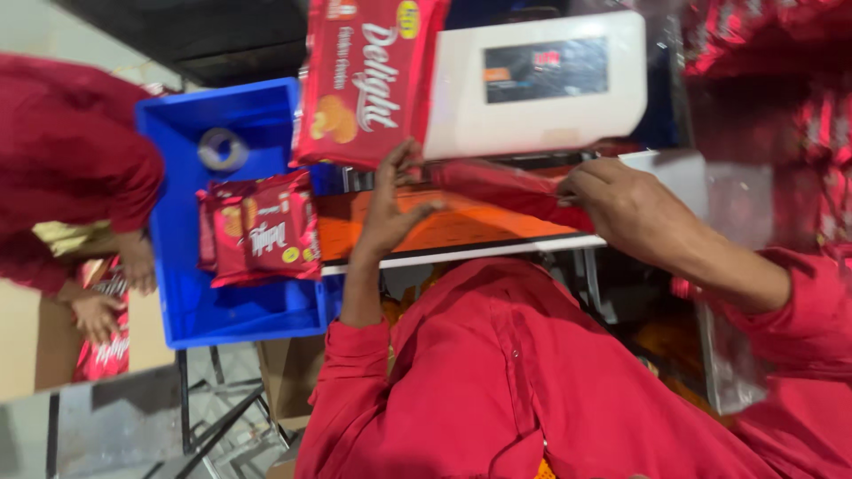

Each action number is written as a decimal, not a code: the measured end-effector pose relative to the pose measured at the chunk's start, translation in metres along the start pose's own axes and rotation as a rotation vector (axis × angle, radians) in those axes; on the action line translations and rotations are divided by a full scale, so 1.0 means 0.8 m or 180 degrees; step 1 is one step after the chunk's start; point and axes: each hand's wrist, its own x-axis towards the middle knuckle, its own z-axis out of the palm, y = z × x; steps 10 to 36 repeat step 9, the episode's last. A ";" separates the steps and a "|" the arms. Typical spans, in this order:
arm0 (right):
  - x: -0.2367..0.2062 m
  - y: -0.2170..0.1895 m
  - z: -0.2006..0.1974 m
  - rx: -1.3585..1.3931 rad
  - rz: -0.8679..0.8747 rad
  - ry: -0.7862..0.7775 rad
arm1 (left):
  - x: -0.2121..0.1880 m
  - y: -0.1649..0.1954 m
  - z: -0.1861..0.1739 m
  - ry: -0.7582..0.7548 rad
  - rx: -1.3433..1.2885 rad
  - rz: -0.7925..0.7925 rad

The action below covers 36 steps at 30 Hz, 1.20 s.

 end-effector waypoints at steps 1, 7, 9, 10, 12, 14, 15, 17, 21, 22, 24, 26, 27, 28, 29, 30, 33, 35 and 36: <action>-0.016 0.009 -0.008 -0.0051 0.0192 -0.0035 | 0.010 -0.008 0.029 -0.0034 -0.0084 0.0313; -0.133 0.127 0.008 0.0166 0.1135 0.0189 | -0.024 -0.133 0.221 -0.1100 -0.1034 -0.0570; -0.160 0.188 0.041 0.0278 0.1495 0.0291 | -0.013 -0.211 0.290 -0.0590 -0.1560 -0.1483; -0.160 0.188 0.041 0.0278 0.1495 0.0291 | -0.013 -0.211 0.290 -0.0590 -0.1560 -0.1483; -0.160 0.188 0.041 0.0278 0.1495 0.0291 | -0.013 -0.211 0.290 -0.0590 -0.1560 -0.1483; -0.160 0.188 0.041 0.0278 0.1495 0.0291 | -0.013 -0.211 0.290 -0.0590 -0.1560 -0.1483; -0.160 0.188 0.041 0.0278 0.1495 0.0291 | -0.013 -0.211 0.290 -0.0590 -0.1560 -0.1483; -0.160 0.188 0.041 0.0278 0.1495 0.0291 | -0.013 -0.211 0.290 -0.0590 -0.1560 -0.1483; -0.160 0.188 0.041 0.0278 0.1495 0.0291 | -0.013 -0.211 0.290 -0.0590 -0.1560 -0.1483; -0.160 0.188 0.041 0.0278 0.1495 0.0291 | -0.013 -0.211 0.290 -0.0590 -0.1560 -0.1483; -0.160 0.188 0.041 0.0278 0.1495 0.0291 | -0.013 -0.211 0.290 -0.0590 -0.1560 -0.1483; -0.160 0.188 0.041 0.0278 0.1495 0.0291 | -0.013 -0.211 0.290 -0.0590 -0.1560 -0.1483; -0.160 0.188 0.041 0.0278 0.1495 0.0291 | -0.013 -0.211 0.290 -0.0590 -0.1560 -0.1483; -0.160 0.188 0.041 0.0278 0.1495 0.0291 | -0.013 -0.211 0.290 -0.0590 -0.1560 -0.1483; -0.160 0.188 0.041 0.0278 0.1495 0.0291 | -0.013 -0.211 0.290 -0.0590 -0.1560 -0.1483; -0.160 0.188 0.041 0.0278 0.1495 0.0291 | -0.013 -0.211 0.290 -0.0590 -0.1560 -0.1483; -0.160 0.188 0.041 0.0278 0.1495 0.0291 | -0.013 -0.211 0.290 -0.0590 -0.1560 -0.1483; -0.160 0.188 0.041 0.0278 0.1495 0.0291 | -0.013 -0.211 0.290 -0.0590 -0.1560 -0.1483; -0.160 0.188 0.041 0.0278 0.1495 0.0291 | -0.013 -0.211 0.290 -0.0590 -0.1560 -0.1483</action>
